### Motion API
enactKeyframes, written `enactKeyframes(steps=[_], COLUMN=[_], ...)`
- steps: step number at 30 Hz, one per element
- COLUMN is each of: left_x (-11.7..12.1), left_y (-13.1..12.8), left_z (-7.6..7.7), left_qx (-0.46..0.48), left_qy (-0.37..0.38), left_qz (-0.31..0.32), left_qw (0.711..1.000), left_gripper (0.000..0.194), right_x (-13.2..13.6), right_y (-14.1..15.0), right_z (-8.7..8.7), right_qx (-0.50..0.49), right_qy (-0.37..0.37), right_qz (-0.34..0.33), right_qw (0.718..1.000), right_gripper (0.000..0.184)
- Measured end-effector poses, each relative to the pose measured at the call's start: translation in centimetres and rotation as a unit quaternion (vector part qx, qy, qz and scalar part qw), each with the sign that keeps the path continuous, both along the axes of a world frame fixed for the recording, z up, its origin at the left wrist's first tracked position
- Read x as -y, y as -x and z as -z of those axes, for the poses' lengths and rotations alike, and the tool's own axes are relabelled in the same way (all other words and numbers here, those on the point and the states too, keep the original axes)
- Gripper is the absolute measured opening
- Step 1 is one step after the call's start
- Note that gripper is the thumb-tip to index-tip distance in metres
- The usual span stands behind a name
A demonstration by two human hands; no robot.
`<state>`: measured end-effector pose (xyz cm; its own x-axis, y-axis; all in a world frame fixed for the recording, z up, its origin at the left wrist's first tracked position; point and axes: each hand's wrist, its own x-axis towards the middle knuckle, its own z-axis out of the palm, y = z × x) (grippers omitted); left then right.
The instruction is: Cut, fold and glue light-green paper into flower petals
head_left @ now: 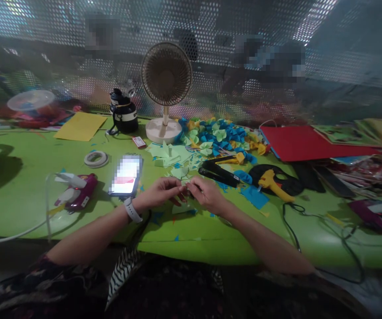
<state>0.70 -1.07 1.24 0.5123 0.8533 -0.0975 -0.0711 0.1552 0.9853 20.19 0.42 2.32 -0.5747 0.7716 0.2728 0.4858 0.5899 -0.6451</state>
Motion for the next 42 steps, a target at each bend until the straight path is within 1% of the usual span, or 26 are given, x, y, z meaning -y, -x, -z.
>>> enactKeyframes(steps=[3, 5, 7, 9, 10, 12, 15, 18, 22, 24, 27, 29, 33, 36, 39, 42], left_x=[0.0, 0.0, -0.1, -0.2, -0.3, -0.5, -0.7, -0.8, -0.8, -0.8, -0.9, -1.0, -1.0, -1.1, -1.1, -1.2], left_y=[-0.1, -0.1, -0.2, -0.2, -0.2, -0.1, -0.1, 0.0, 0.1, 0.1, 0.1, 0.1, 0.1, 0.2, 0.2, 0.3], left_z=[0.1, 0.1, 0.1, 0.0, 0.0, 0.0, 0.3, 0.5, 0.5, 0.3, 0.1, 0.1, 0.2, 0.2, 0.1, 0.1], left_qx=[-0.002, -0.005, -0.007, -0.006, -0.004, 0.001, 0.011, 0.016, 0.031, 0.042, 0.050, 0.053, 0.066, 0.081, 0.100, 0.123], left_qy=[-0.010, -0.010, -0.007, -0.002, 0.001, 0.007, 0.007, 0.014, 0.053, 0.060, 0.047, 0.038, 0.027, 0.029, 0.038, 0.053], left_qz=[-0.041, -0.055, -0.062, -0.073, -0.083, -0.106, -0.130, -0.136, -0.132, -0.134, -0.155, -0.168, -0.182, -0.201, -0.219, -0.235], left_qw=[0.999, 0.998, 0.998, 0.997, 0.997, 0.994, 0.991, 0.990, 0.989, 0.988, 0.985, 0.984, 0.981, 0.976, 0.970, 0.963], left_gripper=[0.041, 0.042, 0.042, 0.042, 0.041, 0.039, 0.036, 0.033, 0.036, 0.037, 0.036, 0.035, 0.035, 0.036, 0.035, 0.034], right_x=[0.0, -0.2, -0.5, -1.0, -1.2, -1.4, -1.2, -0.9, -1.1, -1.5, -2.1, -2.5, -2.7, -2.7, -2.4, -2.1], right_y=[0.2, 0.1, -0.4, -1.0, -1.3, -1.7, -1.6, -1.0, -1.0, -1.3, -1.9, -2.2, -2.4, -2.4, -2.1, -1.5], right_z=[0.3, 0.2, -0.3, -0.8, -1.1, -1.3, -1.3, -1.1, -1.3, -1.5, -1.6, -1.5, -1.4, -1.1, -1.0, -1.0], right_qx=[-0.015, -0.013, 0.011, 0.067, 0.110, 0.217, 0.345, 0.390, 0.402, 0.392, 0.351, 0.312, 0.229, 0.151, 0.045, -0.045], right_qy=[-0.006, -0.005, 0.003, -0.003, -0.013, -0.029, -0.026, -0.017, 0.003, 0.024, 0.068, 0.084, 0.090, 0.116, 0.185, 0.265], right_qz=[0.012, 0.011, 0.004, 0.018, 0.037, 0.074, 0.085, 0.081, 0.085, 0.091, 0.110, 0.125, 0.156, 0.173, 0.166, 0.145], right_qw=[1.000, 1.000, 1.000, 0.998, 0.993, 0.973, 0.934, 0.917, 0.912, 0.915, 0.927, 0.938, 0.957, 0.966, 0.967, 0.952], right_gripper=[0.036, 0.037, 0.037, 0.032, 0.026, 0.016, 0.016, 0.020, 0.024, 0.024, 0.022, 0.021, 0.017, 0.019, 0.028, 0.041])
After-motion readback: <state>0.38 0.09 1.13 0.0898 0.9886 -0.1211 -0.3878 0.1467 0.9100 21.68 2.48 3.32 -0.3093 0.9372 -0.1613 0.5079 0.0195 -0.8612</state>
